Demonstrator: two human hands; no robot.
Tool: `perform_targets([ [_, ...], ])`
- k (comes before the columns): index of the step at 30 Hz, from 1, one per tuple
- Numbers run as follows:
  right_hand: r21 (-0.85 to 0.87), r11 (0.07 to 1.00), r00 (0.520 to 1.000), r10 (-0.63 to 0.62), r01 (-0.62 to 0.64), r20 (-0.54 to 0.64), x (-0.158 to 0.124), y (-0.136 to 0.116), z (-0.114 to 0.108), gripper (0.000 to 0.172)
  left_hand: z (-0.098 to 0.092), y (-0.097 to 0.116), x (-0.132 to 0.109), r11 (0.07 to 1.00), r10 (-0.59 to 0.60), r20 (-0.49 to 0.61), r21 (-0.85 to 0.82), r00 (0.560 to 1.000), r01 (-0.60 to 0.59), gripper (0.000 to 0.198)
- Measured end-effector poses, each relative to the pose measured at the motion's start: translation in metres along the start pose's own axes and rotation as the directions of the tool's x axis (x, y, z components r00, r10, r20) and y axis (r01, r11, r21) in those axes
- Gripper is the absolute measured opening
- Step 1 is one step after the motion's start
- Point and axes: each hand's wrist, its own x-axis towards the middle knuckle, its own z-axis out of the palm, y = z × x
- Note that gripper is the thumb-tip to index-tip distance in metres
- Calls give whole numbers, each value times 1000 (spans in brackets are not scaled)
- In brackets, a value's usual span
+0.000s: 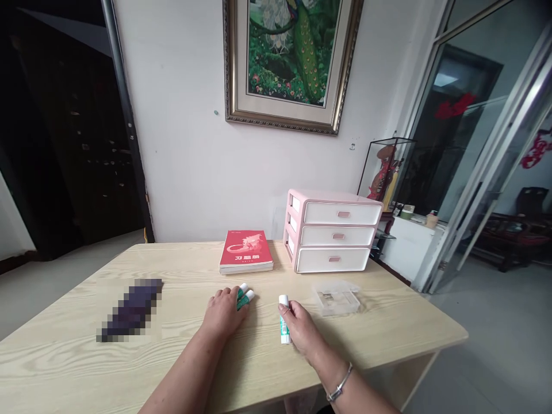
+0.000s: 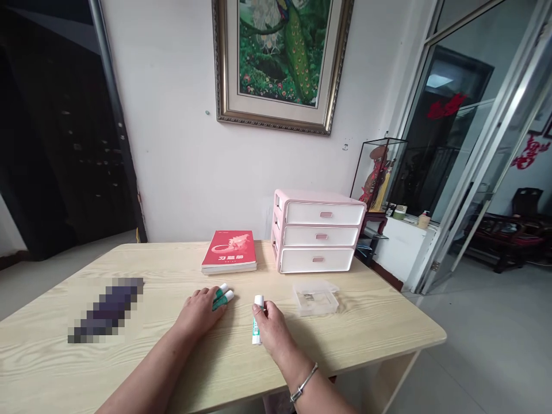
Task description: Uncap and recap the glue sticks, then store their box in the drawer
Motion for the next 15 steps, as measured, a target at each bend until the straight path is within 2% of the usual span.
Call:
perform_targets([
  [2, -107, 994, 1000, -18, 18, 10, -7, -3, -4, 34, 2, 1, -2, 1000, 28, 0, -11, 1000, -28, 46],
  [5, -309, 942, 991, -135, 132, 11, -20, -10, -24, 29, 7, 2, -5, 997, 73, -5, -30, 997, -74, 46],
  [8, -481, 852, 971, -237, 208, 0, -30, -10, -58, 29, 11, 4, -10, 993, 110, -8, -42, 994, -111, 46],
  [12, -707, 685, 965, -263, 174, -17, -32, 0, -109, 33, 12, 9, -16, 989, 141, -22, -40, 990, -141, 43],
  [15, -766, 606, 964, -256, 213, 66, -26, 5, -137, 31, 12, 12, -18, 991, 128, -34, -32, 991, -129, 41],
])
